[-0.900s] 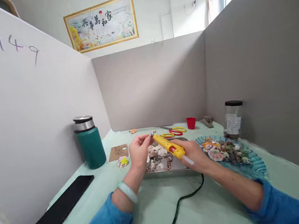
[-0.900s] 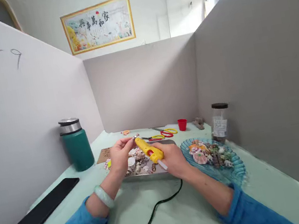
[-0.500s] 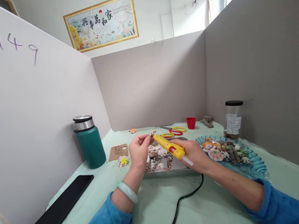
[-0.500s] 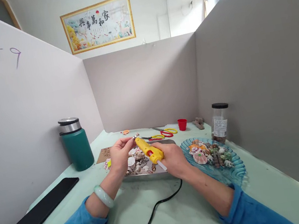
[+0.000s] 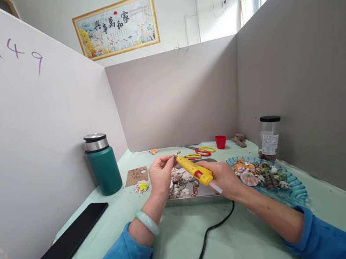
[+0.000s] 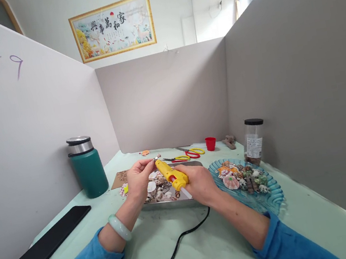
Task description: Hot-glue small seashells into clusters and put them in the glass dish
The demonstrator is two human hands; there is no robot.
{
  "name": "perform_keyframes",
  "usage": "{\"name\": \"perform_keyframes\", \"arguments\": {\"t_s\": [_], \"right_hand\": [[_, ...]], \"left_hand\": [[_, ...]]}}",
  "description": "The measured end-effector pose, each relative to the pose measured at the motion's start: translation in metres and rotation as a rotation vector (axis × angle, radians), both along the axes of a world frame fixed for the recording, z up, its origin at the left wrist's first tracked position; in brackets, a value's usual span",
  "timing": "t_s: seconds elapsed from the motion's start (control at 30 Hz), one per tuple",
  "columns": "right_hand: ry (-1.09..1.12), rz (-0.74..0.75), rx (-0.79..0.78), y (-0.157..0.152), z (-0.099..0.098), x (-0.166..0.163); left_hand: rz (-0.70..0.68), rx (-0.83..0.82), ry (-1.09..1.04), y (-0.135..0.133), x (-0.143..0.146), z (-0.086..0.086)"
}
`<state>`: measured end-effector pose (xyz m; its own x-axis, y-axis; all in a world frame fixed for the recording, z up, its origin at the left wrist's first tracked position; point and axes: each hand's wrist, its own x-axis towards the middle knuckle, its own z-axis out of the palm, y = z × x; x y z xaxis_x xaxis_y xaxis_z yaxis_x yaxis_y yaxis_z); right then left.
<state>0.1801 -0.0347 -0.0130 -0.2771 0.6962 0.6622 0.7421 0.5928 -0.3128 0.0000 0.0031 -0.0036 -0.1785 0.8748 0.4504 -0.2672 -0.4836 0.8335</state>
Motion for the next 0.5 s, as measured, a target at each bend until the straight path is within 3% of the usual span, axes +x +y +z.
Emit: {"name": "perform_keyframes", "arguments": {"t_s": [0.2,0.33,0.5], "right_hand": [[-0.037,-0.024,0.018,-0.001,0.001,0.001],[-0.138,-0.027,-0.028,0.001,0.012,0.012],[-0.411,-0.244,-0.147,0.010,0.022,0.031]], "left_hand": [[0.001,0.003,-0.003,0.000,0.000,0.000],[0.009,-0.005,-0.045,0.003,-0.004,0.002],[0.066,-0.014,-0.118,0.010,-0.009,0.002]]}}
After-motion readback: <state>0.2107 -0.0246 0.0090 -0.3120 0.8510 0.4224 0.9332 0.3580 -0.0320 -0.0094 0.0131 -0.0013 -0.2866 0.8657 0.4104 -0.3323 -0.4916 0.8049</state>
